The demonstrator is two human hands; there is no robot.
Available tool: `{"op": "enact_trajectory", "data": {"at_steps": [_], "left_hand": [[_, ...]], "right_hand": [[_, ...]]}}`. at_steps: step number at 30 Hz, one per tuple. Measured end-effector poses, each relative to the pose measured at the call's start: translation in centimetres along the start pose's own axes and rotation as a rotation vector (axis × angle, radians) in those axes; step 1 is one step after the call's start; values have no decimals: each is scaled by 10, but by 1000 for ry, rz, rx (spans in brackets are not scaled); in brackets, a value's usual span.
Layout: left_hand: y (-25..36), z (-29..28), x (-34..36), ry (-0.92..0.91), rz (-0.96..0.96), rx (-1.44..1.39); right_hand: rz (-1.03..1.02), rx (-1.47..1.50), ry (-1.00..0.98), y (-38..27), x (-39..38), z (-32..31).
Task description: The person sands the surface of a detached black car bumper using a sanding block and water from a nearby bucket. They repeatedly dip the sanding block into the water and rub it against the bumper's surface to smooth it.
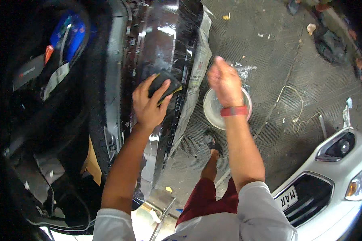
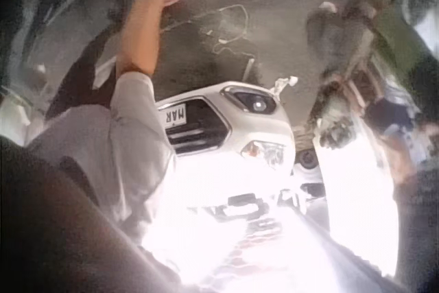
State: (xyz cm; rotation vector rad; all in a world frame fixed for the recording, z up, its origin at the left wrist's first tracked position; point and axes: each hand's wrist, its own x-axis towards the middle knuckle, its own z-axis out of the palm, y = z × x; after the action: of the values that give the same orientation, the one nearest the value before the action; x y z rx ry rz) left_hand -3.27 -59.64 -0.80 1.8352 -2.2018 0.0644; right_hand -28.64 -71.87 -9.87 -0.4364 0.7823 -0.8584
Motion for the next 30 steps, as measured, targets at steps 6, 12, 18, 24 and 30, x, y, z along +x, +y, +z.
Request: {"op": "enact_trajectory", "data": {"at_steps": [6, 12, 18, 24, 30], "left_hand": [[4, 1, 12, -98, -114, 41], [6, -26, -29, 196, -298, -7], [40, -64, -257, 13, -292, 72], [6, -10, -27, 220, -197, 108], [6, -2, 13, 169, -233, 111]], "right_hand": [[-538, -998, -273, -42, -96, 171], [-486, -934, -47, 13, -141, 143], [-66, -701, 77, 116, -124, 109], [36, -521, -4, 140, -120, 121], [166, -353, 3, 111, -132, 111]]}}
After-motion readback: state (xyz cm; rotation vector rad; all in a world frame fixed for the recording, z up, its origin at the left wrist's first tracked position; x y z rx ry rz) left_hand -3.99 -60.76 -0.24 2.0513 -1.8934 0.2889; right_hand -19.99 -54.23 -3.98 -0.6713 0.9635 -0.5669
